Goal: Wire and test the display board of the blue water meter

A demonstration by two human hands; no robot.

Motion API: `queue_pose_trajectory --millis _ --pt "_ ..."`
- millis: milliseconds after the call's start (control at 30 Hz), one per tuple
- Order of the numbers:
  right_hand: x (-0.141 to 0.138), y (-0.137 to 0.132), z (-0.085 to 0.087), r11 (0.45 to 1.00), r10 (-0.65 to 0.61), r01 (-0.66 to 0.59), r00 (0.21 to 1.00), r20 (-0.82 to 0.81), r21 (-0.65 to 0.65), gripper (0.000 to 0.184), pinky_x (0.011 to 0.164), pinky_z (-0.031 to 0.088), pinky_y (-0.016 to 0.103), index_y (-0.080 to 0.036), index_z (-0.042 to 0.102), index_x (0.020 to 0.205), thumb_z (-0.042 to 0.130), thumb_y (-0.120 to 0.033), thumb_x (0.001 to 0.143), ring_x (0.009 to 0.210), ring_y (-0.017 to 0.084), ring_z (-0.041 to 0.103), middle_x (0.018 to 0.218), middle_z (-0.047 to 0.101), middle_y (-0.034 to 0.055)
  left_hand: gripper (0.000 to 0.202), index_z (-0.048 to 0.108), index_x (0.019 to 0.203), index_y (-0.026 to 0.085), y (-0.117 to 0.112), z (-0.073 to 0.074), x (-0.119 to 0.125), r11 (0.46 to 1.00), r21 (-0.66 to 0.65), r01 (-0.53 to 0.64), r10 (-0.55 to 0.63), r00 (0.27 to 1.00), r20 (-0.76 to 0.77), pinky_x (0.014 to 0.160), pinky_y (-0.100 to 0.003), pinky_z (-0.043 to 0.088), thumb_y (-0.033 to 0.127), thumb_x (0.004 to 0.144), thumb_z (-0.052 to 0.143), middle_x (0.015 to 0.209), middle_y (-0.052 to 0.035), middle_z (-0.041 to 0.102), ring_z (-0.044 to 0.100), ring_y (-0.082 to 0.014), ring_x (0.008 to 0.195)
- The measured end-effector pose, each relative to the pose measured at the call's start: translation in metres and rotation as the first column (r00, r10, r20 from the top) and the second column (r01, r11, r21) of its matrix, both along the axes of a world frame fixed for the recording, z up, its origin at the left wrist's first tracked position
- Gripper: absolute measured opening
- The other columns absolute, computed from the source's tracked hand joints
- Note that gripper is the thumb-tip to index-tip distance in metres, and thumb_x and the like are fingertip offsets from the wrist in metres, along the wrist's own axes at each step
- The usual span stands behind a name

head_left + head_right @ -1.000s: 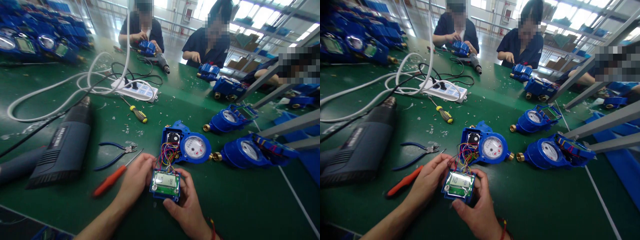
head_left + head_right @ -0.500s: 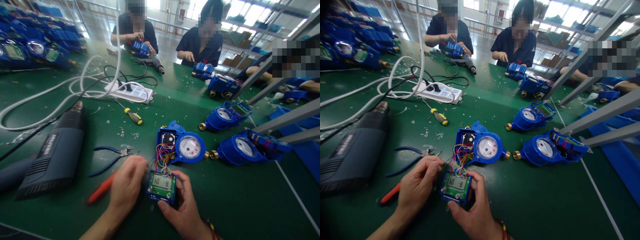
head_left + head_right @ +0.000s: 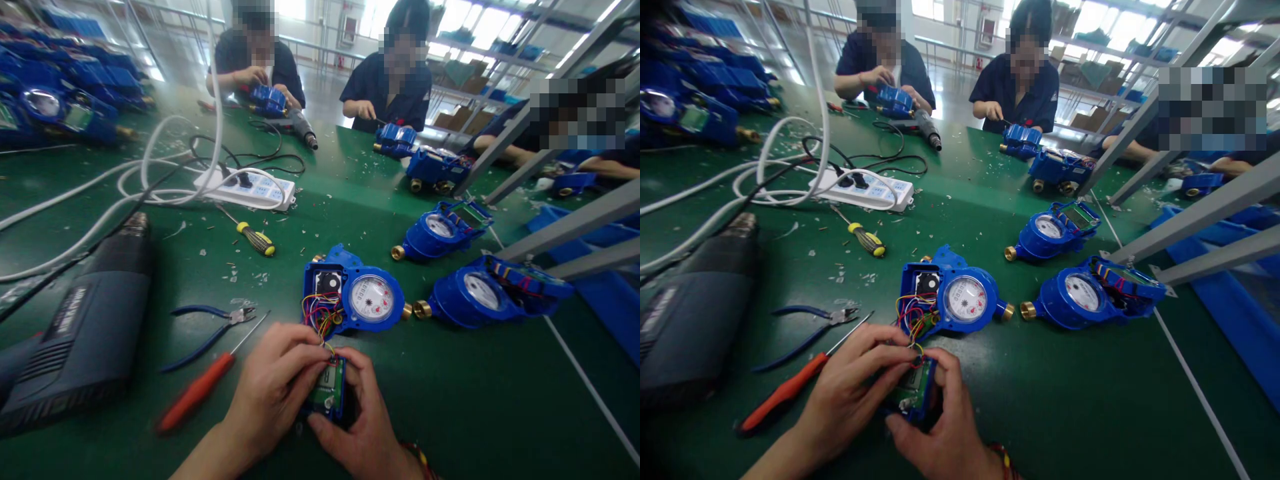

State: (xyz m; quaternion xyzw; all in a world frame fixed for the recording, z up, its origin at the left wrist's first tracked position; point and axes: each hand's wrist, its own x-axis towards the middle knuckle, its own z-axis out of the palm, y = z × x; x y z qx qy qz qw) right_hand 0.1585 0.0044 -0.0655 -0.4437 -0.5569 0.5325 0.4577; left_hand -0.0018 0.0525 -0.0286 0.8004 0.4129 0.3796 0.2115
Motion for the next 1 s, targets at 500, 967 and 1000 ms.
queue_pose_trajectory --millis 500,967,1000 --pt "0.007 0.004 0.001 0.994 -0.015 0.002 0.994 0.112 0.113 0.043 0.080 0.048 0.031 -0.031 0.042 0.122 0.055 -0.029 0.081 0.082 0.017 0.058 0.097 0.059 0.0010 0.015 0.058 0.086 0.016 -0.003 -0.006 0.004 0.998 0.059 0.023 -0.027 0.997 0.067 0.062 -0.022 0.045 0.003 0.079 0.057 0.082 -0.0032 0.056 0.052 -0.0114 0.072" --pt "0.008 0.020 0.020 0.976 -0.064 0.063 0.998 0.001 -0.208 0.005 0.050 0.033 0.020 -0.020 0.054 0.081 0.057 -0.024 0.080 0.053 0.008 0.040 0.064 0.048 -0.0053 0.007 0.055 0.088 0.020 0.002 0.001 0.000 0.955 -0.257 0.149 -0.138 0.989 0.059 0.068 -0.022 0.044 0.015 0.087 0.050 0.084 0.0002 0.056 0.055 -0.0102 0.078" --pt "0.007 0.020 0.020 0.975 -0.067 0.066 0.998 0.000 -0.210 0.005 0.051 0.033 0.020 -0.019 0.055 0.081 0.057 -0.024 0.080 0.053 0.008 0.041 0.064 0.048 -0.0051 0.007 0.055 0.087 0.020 0.001 0.002 0.000 0.952 -0.267 0.151 -0.140 0.988 0.059 0.068 -0.022 0.044 0.015 0.087 0.050 0.084 0.0001 0.055 0.054 -0.0104 0.078"
